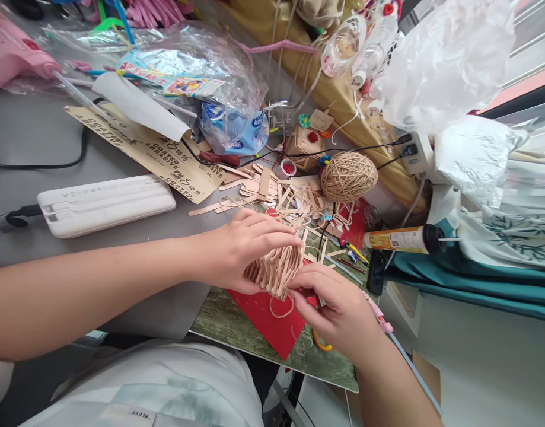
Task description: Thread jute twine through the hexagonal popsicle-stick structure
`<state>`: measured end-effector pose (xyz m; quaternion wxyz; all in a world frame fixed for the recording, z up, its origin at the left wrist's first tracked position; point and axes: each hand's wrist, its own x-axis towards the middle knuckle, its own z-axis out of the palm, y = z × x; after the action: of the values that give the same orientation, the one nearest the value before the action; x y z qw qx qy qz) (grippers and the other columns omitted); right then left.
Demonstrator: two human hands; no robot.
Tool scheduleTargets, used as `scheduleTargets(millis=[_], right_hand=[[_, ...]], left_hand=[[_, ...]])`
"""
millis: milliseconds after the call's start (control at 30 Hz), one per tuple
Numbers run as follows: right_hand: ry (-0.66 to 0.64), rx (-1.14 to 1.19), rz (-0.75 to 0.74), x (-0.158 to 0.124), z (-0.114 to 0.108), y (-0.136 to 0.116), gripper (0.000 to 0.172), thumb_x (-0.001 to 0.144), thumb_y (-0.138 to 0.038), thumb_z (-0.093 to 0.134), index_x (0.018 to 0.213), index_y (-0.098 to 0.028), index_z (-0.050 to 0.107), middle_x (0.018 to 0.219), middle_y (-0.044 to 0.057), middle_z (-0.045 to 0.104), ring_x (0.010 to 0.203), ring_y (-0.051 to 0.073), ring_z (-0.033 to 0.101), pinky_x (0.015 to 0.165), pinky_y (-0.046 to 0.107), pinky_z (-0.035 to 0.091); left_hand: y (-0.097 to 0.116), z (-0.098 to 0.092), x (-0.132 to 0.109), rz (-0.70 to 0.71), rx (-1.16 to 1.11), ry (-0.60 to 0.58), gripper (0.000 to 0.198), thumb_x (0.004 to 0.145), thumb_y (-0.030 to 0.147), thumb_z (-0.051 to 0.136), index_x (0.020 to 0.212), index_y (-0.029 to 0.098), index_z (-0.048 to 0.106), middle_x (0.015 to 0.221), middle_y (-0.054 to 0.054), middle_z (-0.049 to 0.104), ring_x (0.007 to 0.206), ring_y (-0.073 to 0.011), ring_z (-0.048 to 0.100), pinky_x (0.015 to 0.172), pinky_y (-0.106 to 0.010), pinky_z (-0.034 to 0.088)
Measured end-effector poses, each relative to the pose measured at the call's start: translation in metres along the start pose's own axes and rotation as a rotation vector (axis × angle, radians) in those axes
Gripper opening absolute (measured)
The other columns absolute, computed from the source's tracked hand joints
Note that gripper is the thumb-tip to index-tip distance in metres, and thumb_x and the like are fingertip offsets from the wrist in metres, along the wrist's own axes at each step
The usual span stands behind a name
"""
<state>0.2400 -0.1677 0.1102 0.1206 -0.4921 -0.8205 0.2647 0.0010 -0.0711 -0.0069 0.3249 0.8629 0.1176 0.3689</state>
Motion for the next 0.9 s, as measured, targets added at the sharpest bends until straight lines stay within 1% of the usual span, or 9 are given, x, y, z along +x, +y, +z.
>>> scheduleTargets(millis=[167, 267, 367, 533, 700, 900], right_hand=[[-0.005, 0.015, -0.009, 0.003, 0.004, -0.002, 0.024, 0.097, -0.005, 0.068, 0.109, -0.027, 0.071, 0.097, 0.003, 0.077, 0.086, 0.017, 0.073, 0.076, 0.029, 0.061], [0.029, 0.019, 0.012, 0.002, 0.003, -0.001, 0.024, 0.097, -0.006, 0.070, 0.109, -0.027, 0.071, 0.096, 0.003, 0.077, 0.083, 0.017, 0.072, 0.074, 0.029, 0.060], [0.027, 0.037, 0.026, -0.001, 0.002, 0.001, 0.025, 0.095, -0.007, 0.075, 0.110, -0.027, 0.071, 0.097, 0.003, 0.075, 0.082, 0.016, 0.070, 0.074, 0.028, 0.060], [0.039, 0.070, 0.003, -0.002, 0.005, 0.004, 0.032, 0.095, -0.003, 0.071, 0.116, -0.028, 0.071, 0.101, 0.002, 0.077, 0.086, 0.015, 0.073, 0.077, 0.027, 0.061], [0.066, 0.081, -0.004, -0.004, 0.009, 0.006, 0.034, 0.095, -0.003, 0.071, 0.117, -0.028, 0.071, 0.104, 0.003, 0.078, 0.092, 0.017, 0.075, 0.082, 0.030, 0.061], [0.100, 0.115, 0.024, -0.005, 0.012, 0.009, 0.032, 0.093, -0.002, 0.071, 0.111, -0.028, 0.070, 0.102, 0.003, 0.075, 0.092, 0.018, 0.072, 0.079, 0.031, 0.059]], left_hand=[[0.000, 0.001, 0.000, 0.017, -0.005, 0.002, 0.087, 0.081, 0.029, 0.081, 0.161, 0.024, 0.045, 0.159, -0.017, 0.060, 0.145, -0.0392, 0.055, 0.121, -0.054, 0.033], [0.000, 0.002, 0.000, 0.016, -0.001, 0.007, 0.083, 0.085, 0.031, 0.079, 0.160, 0.023, 0.045, 0.158, -0.018, 0.060, 0.145, -0.0379, 0.056, 0.122, -0.053, 0.031], [0.001, 0.001, 0.000, 0.015, 0.008, 0.007, 0.078, 0.088, 0.034, 0.077, 0.159, 0.020, 0.047, 0.159, -0.018, 0.060, 0.145, -0.0369, 0.056, 0.122, -0.051, 0.030], [0.002, -0.001, 0.000, 0.009, 0.013, -0.017, 0.082, 0.086, 0.033, 0.079, 0.160, 0.022, 0.046, 0.160, -0.018, 0.060, 0.146, -0.0382, 0.055, 0.121, -0.052, 0.031], [0.002, -0.001, 0.000, 0.012, 0.017, -0.011, 0.081, 0.087, 0.033, 0.079, 0.160, 0.021, 0.047, 0.159, -0.018, 0.060, 0.145, -0.0385, 0.055, 0.120, -0.053, 0.032], [0.001, 0.002, -0.001, 0.007, 0.028, 0.007, 0.084, 0.085, 0.032, 0.079, 0.161, 0.023, 0.046, 0.158, -0.017, 0.060, 0.144, -0.0383, 0.056, 0.121, -0.053, 0.033]])
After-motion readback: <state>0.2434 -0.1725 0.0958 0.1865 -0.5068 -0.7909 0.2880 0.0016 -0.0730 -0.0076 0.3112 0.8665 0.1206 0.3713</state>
